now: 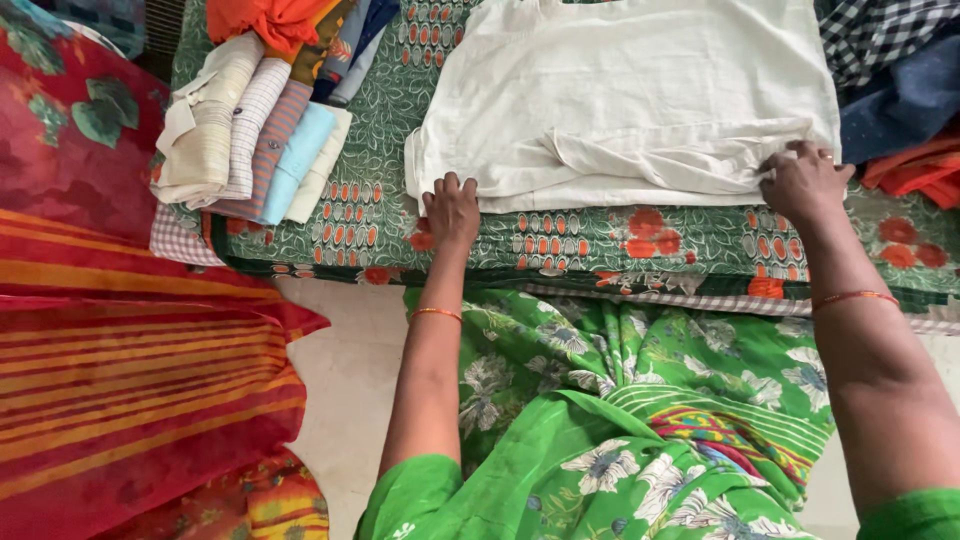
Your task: The person folds a white shirt on a bed and then folds a floral fabric by hand.
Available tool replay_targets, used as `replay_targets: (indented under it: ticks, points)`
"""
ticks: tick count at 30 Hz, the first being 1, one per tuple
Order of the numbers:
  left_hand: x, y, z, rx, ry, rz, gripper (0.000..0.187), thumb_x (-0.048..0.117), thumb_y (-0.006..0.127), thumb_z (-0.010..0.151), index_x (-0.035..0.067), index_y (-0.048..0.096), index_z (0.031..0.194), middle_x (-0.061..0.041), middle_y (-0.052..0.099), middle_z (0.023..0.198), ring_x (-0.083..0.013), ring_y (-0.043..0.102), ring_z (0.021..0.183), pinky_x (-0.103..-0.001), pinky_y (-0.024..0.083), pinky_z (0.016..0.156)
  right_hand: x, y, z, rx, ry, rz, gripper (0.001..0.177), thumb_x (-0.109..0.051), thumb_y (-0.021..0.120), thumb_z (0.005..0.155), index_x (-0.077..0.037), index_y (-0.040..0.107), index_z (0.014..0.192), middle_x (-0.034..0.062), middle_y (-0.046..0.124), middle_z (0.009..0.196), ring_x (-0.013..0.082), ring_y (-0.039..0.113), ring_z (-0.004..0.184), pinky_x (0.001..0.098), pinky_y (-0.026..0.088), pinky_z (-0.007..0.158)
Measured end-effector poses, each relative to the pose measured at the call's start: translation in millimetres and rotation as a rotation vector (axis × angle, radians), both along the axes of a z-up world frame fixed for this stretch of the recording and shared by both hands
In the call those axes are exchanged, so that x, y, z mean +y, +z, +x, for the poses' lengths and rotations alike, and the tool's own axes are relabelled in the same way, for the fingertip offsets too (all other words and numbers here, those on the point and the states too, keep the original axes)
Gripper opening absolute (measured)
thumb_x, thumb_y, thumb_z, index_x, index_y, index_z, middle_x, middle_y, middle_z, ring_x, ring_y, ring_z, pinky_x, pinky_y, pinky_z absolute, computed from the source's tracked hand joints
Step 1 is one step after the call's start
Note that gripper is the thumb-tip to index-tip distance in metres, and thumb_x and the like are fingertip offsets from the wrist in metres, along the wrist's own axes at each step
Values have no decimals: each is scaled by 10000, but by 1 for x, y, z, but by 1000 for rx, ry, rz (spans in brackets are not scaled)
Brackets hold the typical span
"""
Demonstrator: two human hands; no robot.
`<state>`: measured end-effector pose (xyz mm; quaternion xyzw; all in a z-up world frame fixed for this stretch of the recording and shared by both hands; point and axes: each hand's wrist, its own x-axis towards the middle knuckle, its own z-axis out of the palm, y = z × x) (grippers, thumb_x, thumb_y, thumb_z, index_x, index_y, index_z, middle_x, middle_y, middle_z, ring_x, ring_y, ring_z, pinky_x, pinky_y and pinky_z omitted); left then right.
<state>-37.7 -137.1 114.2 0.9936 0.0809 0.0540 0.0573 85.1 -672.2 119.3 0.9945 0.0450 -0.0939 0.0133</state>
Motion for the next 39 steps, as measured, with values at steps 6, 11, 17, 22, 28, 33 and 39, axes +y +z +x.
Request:
replay_targets:
  ticks: [6,11,17,22,28,33,39]
  points:
    - [-1,-6,0,33,59,-9,169,167,559,989,107,715,1016,-112,630,1073,-284,609,1070,-488,463,940,-18,29,18,-152,-2,220,261,-286,639,1077,-125,720,1266,204,656,1379,423,597,1257,689,409,1022]
    - [-4,-1,-2,12,94,-18,159,165,577,970,110,715,1028,-103,620,1081,-289,601,1069,-494,463,925,-20,74,29,-25,-132,445,293,-318,581,1174,-42,629,1260,299,711,1128,414,680,1054,541,539,975]
    - [6,-15,0,-106,204,-148,232,117,691,844,121,729,1073,-88,611,1106,-290,594,1068,-500,466,891,-47,100,25,147,-317,904,381,-328,550,1100,-80,581,1387,236,697,1172,311,684,1005,425,559,873]
    - [12,-18,-9,-129,221,-160,250,100,740,835,150,727,1080,-63,600,1121,-271,598,1110,-464,499,950,-65,36,-9,509,-647,991,507,-336,524,1039,-112,541,1493,183,686,1210,225,688,964,329,576,789]
    - [6,-8,-11,-97,201,-194,306,100,738,830,137,703,1131,-81,588,1162,-292,587,1132,-469,507,908,-50,23,-31,385,-574,946,901,-579,737,871,6,513,1519,293,667,1396,303,657,1133,467,496,1010]
    - [3,-7,-7,-158,47,-38,353,100,732,829,100,654,1174,-122,580,1176,-277,591,1073,-480,462,885,5,79,-48,302,-329,586,1081,-594,864,711,22,477,1511,288,619,1329,370,660,1136,456,534,1002]
    - [-8,3,-7,-210,-137,43,250,135,733,818,91,639,1046,-110,594,1112,-277,594,1042,-490,442,877,47,70,-86,39,-36,-9,878,-532,928,626,-126,587,1325,187,621,1229,363,616,1138,542,484,924]
